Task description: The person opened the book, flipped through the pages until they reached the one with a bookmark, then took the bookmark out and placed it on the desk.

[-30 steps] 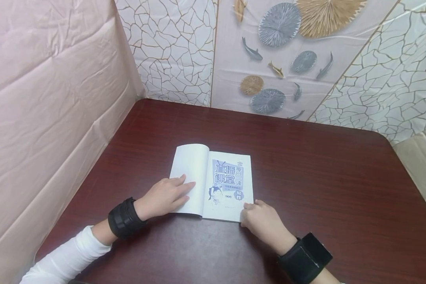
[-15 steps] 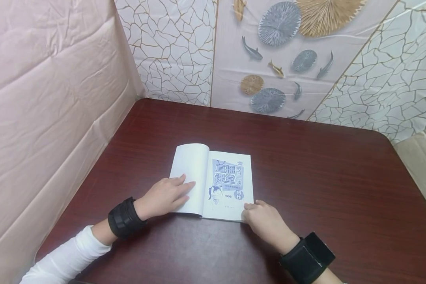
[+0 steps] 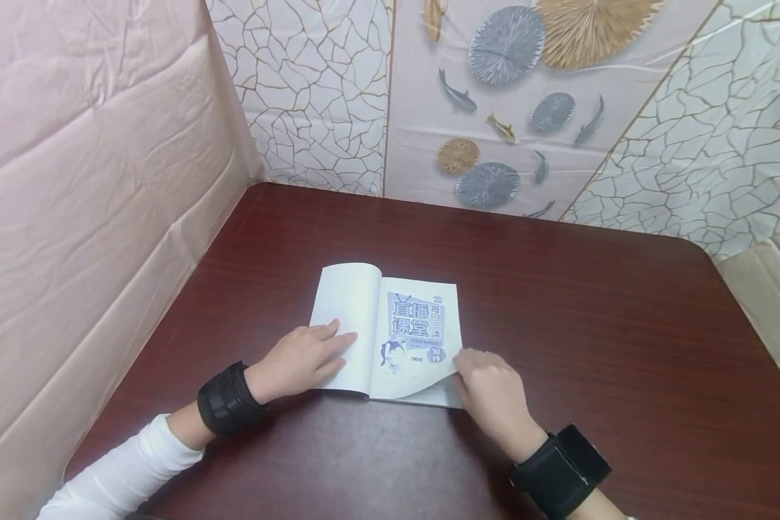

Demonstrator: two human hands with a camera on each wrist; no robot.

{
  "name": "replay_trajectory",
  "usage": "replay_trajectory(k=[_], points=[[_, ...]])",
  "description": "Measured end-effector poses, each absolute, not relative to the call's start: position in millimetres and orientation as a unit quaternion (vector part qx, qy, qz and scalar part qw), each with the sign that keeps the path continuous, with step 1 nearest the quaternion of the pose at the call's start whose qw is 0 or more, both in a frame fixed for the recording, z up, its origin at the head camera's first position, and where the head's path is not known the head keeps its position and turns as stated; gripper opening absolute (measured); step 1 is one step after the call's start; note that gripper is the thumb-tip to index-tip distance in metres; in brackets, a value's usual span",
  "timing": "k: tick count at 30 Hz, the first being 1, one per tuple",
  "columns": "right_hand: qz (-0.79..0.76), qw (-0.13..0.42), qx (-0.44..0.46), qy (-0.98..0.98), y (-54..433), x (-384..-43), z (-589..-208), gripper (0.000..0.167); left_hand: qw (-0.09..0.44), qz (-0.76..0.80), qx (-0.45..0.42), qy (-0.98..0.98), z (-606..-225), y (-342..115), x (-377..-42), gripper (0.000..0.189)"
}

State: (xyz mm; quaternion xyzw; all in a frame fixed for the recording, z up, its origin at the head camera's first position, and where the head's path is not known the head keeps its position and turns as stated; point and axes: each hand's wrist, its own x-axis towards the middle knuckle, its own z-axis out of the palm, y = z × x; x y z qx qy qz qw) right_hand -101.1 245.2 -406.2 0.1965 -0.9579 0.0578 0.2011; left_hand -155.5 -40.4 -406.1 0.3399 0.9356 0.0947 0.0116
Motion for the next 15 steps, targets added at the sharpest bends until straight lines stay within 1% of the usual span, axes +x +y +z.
replay_trajectory(k=[3,5,6,11,15], points=[[0.096,0.193,0.125,-0.968,244.3,-101.4,-403.1,0.024,0.011,0.093,0.339,0.936,-406.1,-40.1,-155.1,0.044],[0.119,0.171,0.106,-0.972,242.1,-101.2,-401.5,0.031,0.015,0.095,0.338,0.936,-405.7,-39.8,-154.8,0.045],[0.127,0.157,0.107,-0.973,240.5,-101.2,-401.3,0.031,0.018,0.097,0.336,0.937,-405.6,-39.7,-154.8,0.045],[0.163,0.085,0.169,-0.968,224.3,-100.1,-401.9,0.030,0.027,0.116,0.333,0.935,-404.7,-39.9,-154.3,0.048],[0.167,0.049,0.240,-0.955,207.8,-98.6,-401.0,0.042,0.006,0.142,0.334,0.932,-404.7,-40.3,-154.8,0.049]])
